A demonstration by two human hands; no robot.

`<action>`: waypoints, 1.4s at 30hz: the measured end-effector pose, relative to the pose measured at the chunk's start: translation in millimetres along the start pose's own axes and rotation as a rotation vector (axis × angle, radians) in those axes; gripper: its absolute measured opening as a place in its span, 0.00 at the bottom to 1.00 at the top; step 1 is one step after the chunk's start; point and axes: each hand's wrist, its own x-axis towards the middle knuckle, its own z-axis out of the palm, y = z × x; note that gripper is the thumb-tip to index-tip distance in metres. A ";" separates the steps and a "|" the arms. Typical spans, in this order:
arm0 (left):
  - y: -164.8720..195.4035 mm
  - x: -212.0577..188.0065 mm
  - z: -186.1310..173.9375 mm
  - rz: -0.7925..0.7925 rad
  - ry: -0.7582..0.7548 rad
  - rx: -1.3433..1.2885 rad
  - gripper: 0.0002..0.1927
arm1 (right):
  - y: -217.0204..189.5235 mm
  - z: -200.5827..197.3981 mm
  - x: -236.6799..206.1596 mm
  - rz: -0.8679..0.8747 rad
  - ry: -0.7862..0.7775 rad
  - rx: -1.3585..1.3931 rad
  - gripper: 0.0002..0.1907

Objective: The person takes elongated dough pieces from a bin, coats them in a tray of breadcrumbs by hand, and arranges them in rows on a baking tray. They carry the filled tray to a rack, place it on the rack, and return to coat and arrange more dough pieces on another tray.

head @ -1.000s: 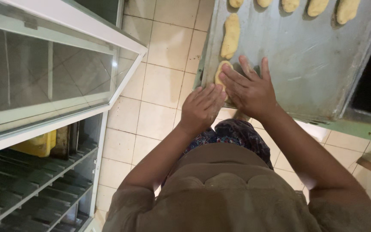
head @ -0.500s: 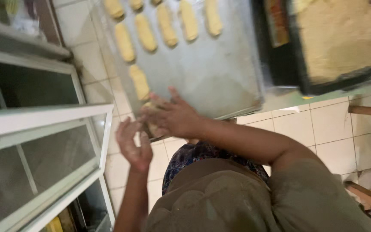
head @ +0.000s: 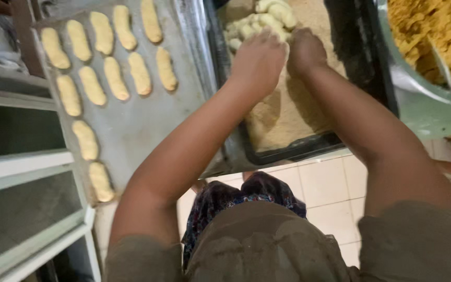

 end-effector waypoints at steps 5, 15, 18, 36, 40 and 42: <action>15.7 29.9 84.9 -0.029 -0.494 -0.182 0.07 | 20.4 -15.8 -49.5 0.011 -0.412 -0.002 0.15; 29.3 18.9 17.3 -0.266 -1.330 -0.164 0.20 | -8.1 -56.6 -114.8 -0.056 -0.887 0.083 0.41; 27.0 22.4 -17.2 -0.355 -1.304 -0.272 0.26 | -15.6 -67.6 -110.9 -0.068 -0.976 0.000 0.38; 16.5 -7.7 -31.8 -0.529 -0.799 -1.343 0.25 | 30.6 -113.9 -91.4 0.109 -0.448 0.665 0.33; 11.9 -23.0 -11.0 -0.492 -0.813 -1.466 0.27 | 45.6 -90.6 -101.0 0.036 -0.525 1.405 0.30; 9.2 -25.8 -2.6 -0.490 -0.822 -1.500 0.30 | 50.7 -88.2 -109.6 -0.088 -0.463 1.391 0.29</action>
